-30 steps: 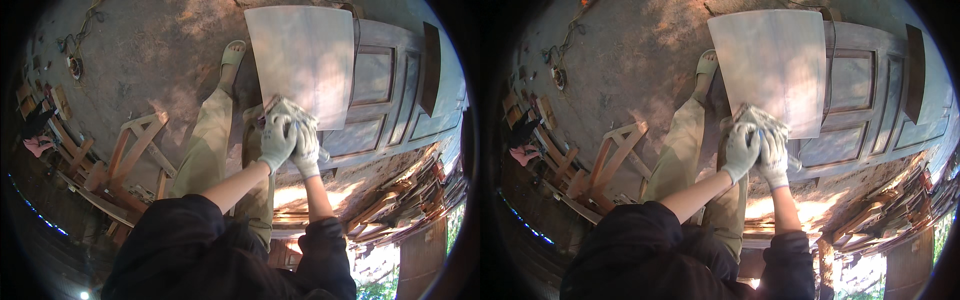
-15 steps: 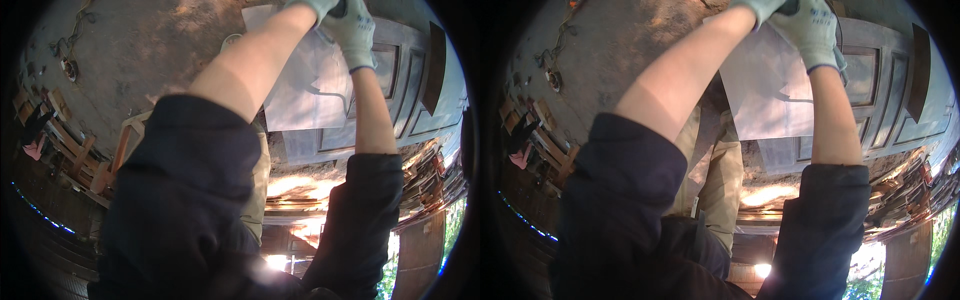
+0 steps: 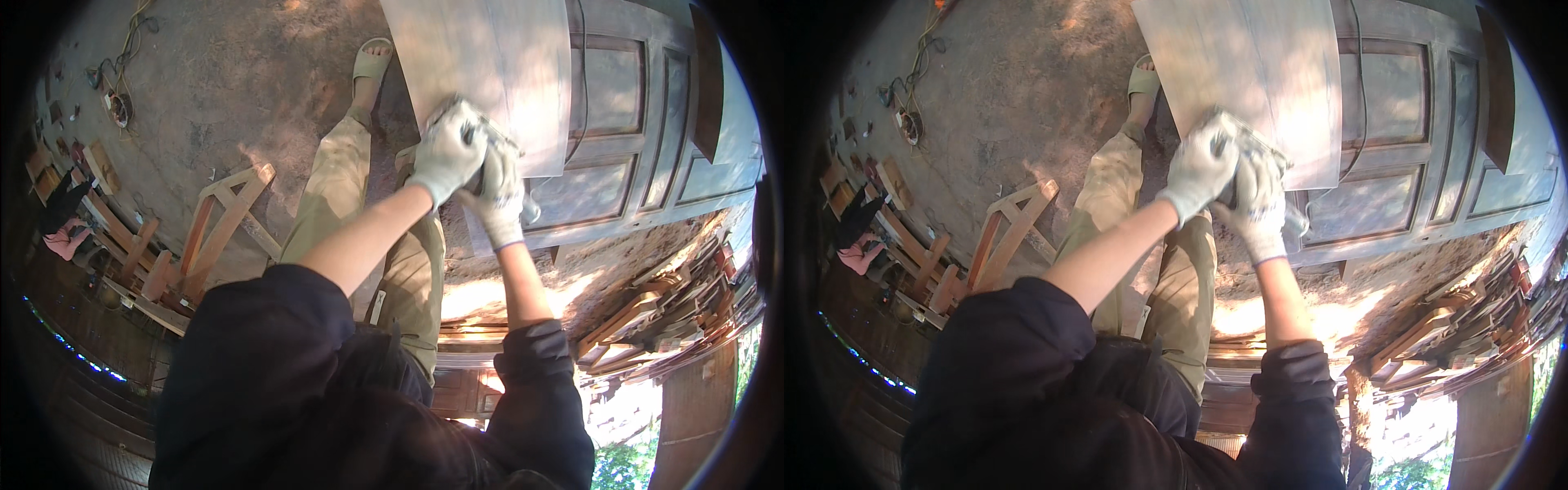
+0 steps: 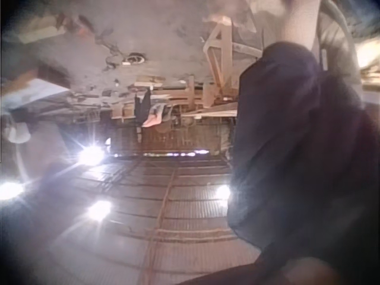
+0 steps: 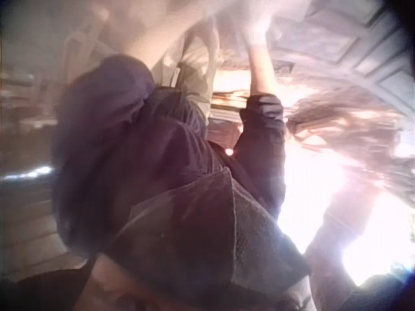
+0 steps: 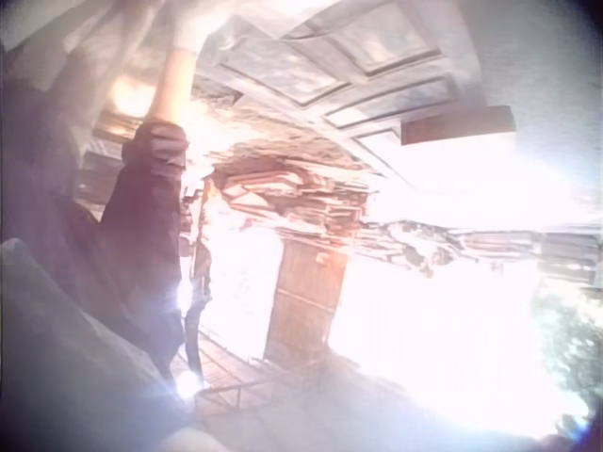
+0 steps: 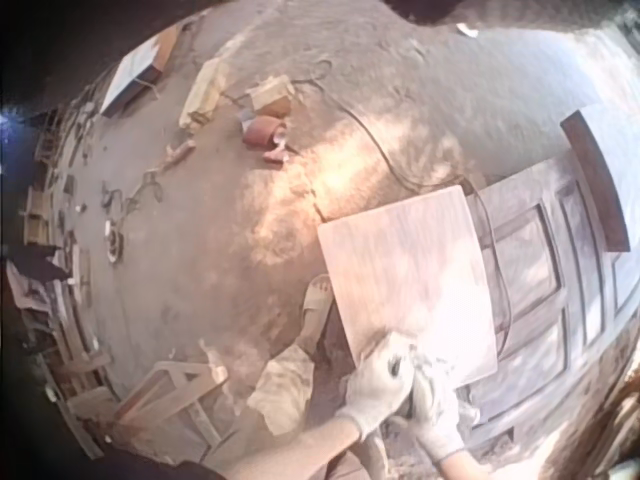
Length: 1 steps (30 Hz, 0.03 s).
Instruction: The person uses an electric sander to smooth a wooden panel, moving the tool across the surface and flipping the panel to sand different sides. The person also wipes the panel with a cloth during the process.
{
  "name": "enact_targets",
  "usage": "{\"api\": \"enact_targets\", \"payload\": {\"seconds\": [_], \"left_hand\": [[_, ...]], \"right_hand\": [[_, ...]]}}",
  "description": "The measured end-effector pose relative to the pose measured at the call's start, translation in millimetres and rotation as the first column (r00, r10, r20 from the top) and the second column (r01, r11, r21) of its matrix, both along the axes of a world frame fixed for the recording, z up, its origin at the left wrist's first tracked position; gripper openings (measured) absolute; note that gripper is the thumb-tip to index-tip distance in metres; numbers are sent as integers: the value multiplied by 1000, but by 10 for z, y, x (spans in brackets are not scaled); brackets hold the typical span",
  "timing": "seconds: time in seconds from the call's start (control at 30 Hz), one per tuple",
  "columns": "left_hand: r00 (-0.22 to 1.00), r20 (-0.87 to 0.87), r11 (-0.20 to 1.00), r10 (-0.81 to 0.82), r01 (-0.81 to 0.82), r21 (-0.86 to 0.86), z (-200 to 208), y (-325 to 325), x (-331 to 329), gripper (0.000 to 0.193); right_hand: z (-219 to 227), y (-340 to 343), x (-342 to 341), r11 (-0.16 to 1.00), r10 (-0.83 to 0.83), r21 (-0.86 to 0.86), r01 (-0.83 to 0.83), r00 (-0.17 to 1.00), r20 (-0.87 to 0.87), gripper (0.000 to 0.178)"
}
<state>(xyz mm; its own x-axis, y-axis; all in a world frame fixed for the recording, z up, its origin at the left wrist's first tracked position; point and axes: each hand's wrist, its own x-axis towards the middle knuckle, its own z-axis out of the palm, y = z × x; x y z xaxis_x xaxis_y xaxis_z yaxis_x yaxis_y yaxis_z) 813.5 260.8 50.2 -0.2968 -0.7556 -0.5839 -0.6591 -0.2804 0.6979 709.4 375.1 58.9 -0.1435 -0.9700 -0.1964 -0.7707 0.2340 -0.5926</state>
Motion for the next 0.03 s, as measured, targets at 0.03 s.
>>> {"api": "enact_targets", "payload": {"seconds": [0.03], "left_hand": [[994, -103, 1000, 24, -25, -8, -246, 333, 192, 47]], "right_hand": [[-14, 16, 33, 1000, 1, -6, -1, 1000, 12, 103]]}}
